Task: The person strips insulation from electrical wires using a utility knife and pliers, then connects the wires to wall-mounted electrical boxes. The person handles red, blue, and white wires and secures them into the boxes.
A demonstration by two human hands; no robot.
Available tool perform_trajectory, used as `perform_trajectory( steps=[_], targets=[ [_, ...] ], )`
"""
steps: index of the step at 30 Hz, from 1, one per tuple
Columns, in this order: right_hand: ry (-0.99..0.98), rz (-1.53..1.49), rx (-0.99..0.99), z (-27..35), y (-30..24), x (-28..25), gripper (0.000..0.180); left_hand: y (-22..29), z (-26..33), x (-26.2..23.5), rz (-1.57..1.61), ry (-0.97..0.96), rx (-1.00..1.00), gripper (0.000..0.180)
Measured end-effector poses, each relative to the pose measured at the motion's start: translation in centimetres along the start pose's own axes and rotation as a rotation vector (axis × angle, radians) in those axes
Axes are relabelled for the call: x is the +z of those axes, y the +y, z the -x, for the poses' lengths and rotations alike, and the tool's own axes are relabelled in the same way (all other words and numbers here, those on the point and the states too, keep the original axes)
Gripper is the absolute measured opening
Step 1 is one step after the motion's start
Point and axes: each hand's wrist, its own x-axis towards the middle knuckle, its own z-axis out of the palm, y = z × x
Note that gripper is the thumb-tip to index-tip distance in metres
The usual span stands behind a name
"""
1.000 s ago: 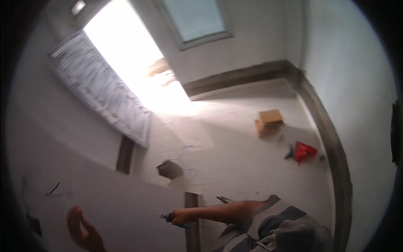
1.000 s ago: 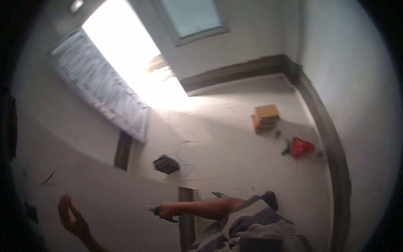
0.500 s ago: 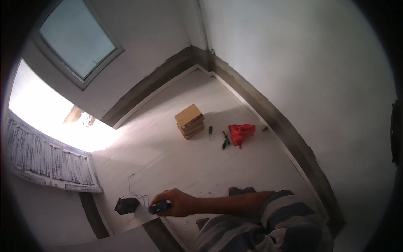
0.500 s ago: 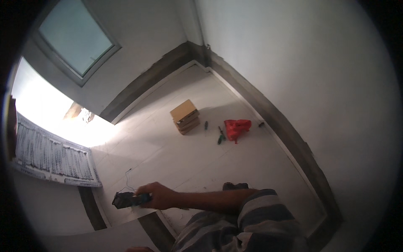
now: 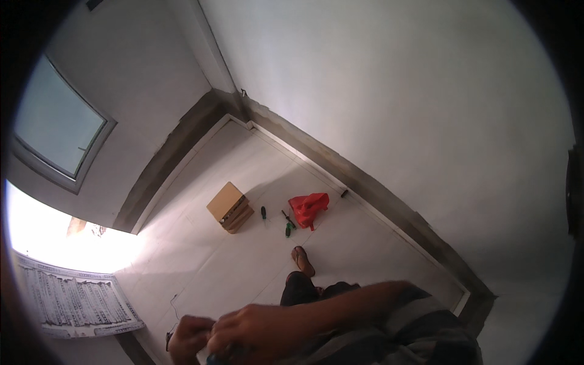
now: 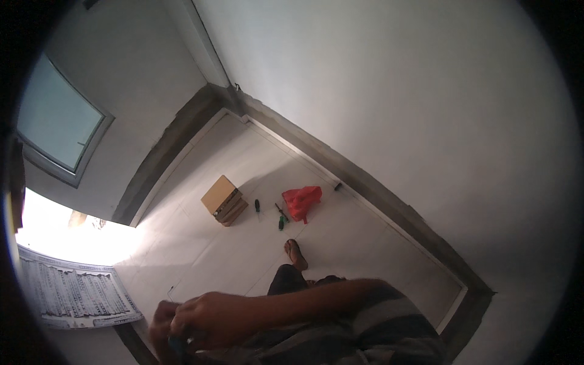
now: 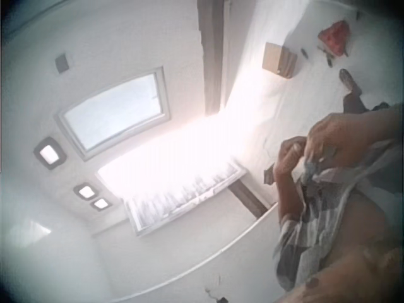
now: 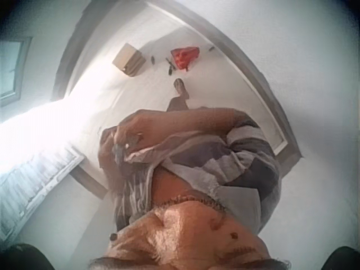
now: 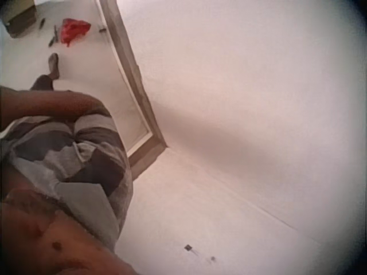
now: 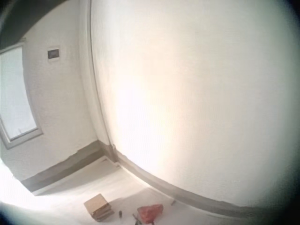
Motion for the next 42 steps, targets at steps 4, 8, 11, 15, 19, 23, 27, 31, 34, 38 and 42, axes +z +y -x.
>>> perform_trajectory(
  steps=[4, 8, 11, 15, 19, 23, 27, 31, 34, 38, 42],
  targets=[
    [0.272, -0.251, 0.266, 3.1, 4.6, -7.5, 0.038, -3.9, -9.7, 2.4, 0.568, -0.262, -0.222, 0.082],
    [0.674, -0.355, 0.674, 6.7, 9.8, -17.3, 0.035, -7.6, -19.9, 6.3, 1.158, -0.584, -0.33, 0.108],
    [0.742, 0.223, 0.789, 7.8, 13.3, -21.0, 0.037, -7.3, -26.9, 10.5, 1.054, -0.396, -0.443, 0.106],
    [0.511, 0.395, 0.647, 12.2, 20.5, -22.9, 0.047, -12.8, -35.1, 15.8, 1.346, -0.165, -0.638, 0.074],
    [0.294, 0.361, 0.652, 15.0, 25.7, -25.8, 0.054, -21.8, -39.0, 18.3, 0.968, 0.076, -0.686, 0.06],
    [0.146, 0.06, 0.794, 23.2, 34.3, -30.9, 0.057, -26.2, -39.7, 18.0, 0.666, 0.216, -0.617, 0.068],
    [0.524, 0.091, 1.257, 40.8, 53.2, -38.2, 0.056, -34.2, -36.6, 16.4, 0.494, 0.511, -0.814, 0.078],
    [0.731, 0.62, 1.513, 58.5, 65.1, -47.4, 0.068, -40.2, -32.7, 17.0, 0.234, 0.503, -1.104, 0.082],
    [0.743, 0.487, 1.762, 62.7, 67.2, -55.2, 0.077, -42.0, -32.1, 18.6, 0.235, 0.497, -1.235, 0.081],
    [1.005, -0.095, 1.888, 53.5, 73.8, -58.3, 0.081, -39.6, -31.1, 22.7, 0.222, 0.568, -1.37, 0.077],
    [1.157, -0.255, 1.936, 57.7, 75.1, -58.7, 0.072, -39.7, -33.4, 24.8, 0.258, 0.393, -1.421, 0.074]
  ],
)
